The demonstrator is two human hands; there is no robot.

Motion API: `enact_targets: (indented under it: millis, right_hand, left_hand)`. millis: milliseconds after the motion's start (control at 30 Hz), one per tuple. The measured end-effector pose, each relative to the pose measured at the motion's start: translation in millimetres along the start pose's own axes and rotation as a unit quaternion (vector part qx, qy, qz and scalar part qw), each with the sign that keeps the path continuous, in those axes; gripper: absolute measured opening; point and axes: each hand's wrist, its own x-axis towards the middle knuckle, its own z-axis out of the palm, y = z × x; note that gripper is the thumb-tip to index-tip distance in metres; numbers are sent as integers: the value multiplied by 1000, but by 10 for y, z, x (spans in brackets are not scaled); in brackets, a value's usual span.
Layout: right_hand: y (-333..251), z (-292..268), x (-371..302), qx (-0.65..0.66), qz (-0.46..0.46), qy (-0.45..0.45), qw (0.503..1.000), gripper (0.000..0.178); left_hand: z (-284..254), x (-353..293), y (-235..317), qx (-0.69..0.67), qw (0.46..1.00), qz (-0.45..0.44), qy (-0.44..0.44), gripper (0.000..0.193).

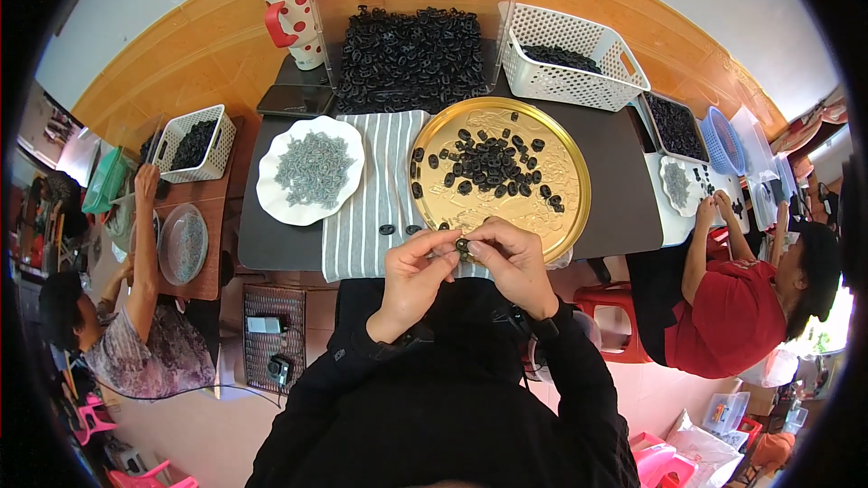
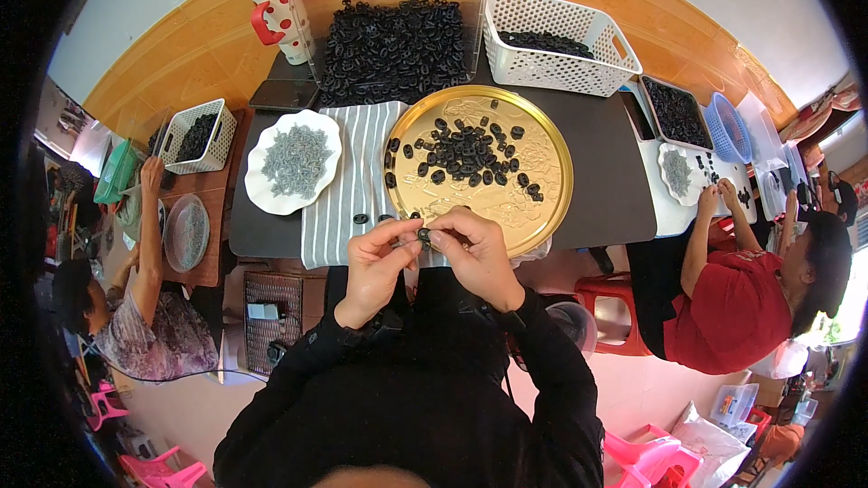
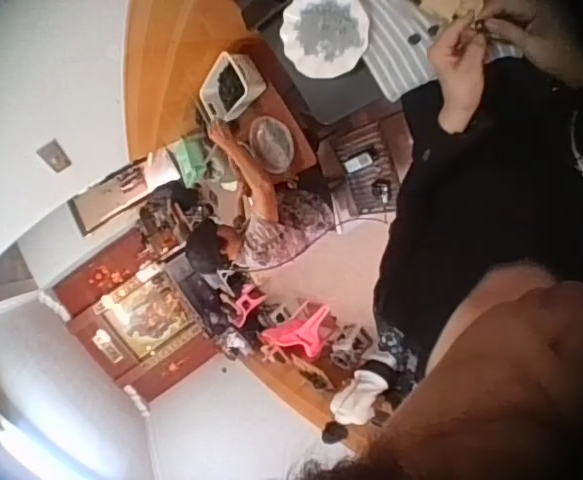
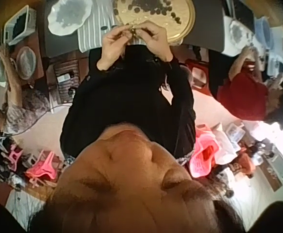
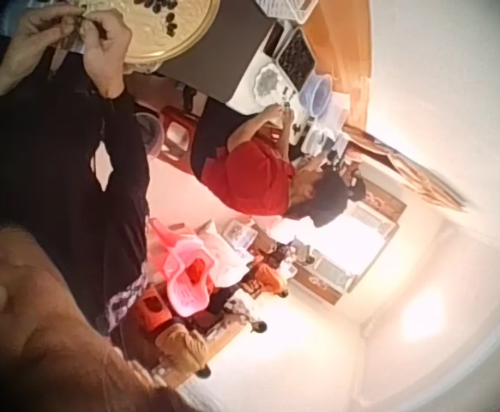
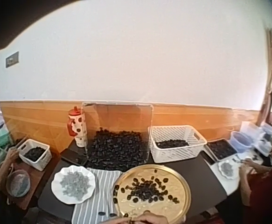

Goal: The person picks up black plastic cord locks and small grey springs by hand, inserts a spring into each cord lock, and places the assembled units onto a gold tray.

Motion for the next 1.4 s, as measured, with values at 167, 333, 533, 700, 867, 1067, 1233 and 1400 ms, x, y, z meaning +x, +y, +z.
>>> enact_targets:
  millis: [167,333,533,700,867,1067,1233,1400]
  right_hand:
    - [19,17,-11,-33,-34,-8,999,14]
    - [42,59,-38,-54,-75,-6,996,29]
    - [69,98,-68,-82,-122,22,989,32]
    - [84,107,-99,-59,-122,25,990,33]
    - [83,124,-122,-46,-125,38,990,34]
    - [107,124,-149,-62,-130,38,989,34]
    - [134,120,-171,-79,-152,45,984,36]
    - [69,177,-187,-108,-171,68,977,32]
  left_hand:
    - [16,-12,-30,-4,1000,12,17,28]
    - [13,-12,-40,-24,999,29,24,27]
    - [-3,-19,-61,-23,999,35,12,27]
    - [-13,-22,-65,7,998,54,6,26]
    - [-11,-22,-69,31,997,69,-2,24]
    - [16,-39,-37,57,996,75,7,23]
    - [44,-45,-55,52,994,91,9,23]
    - [82,-89,-68,56,992,109,20,23]
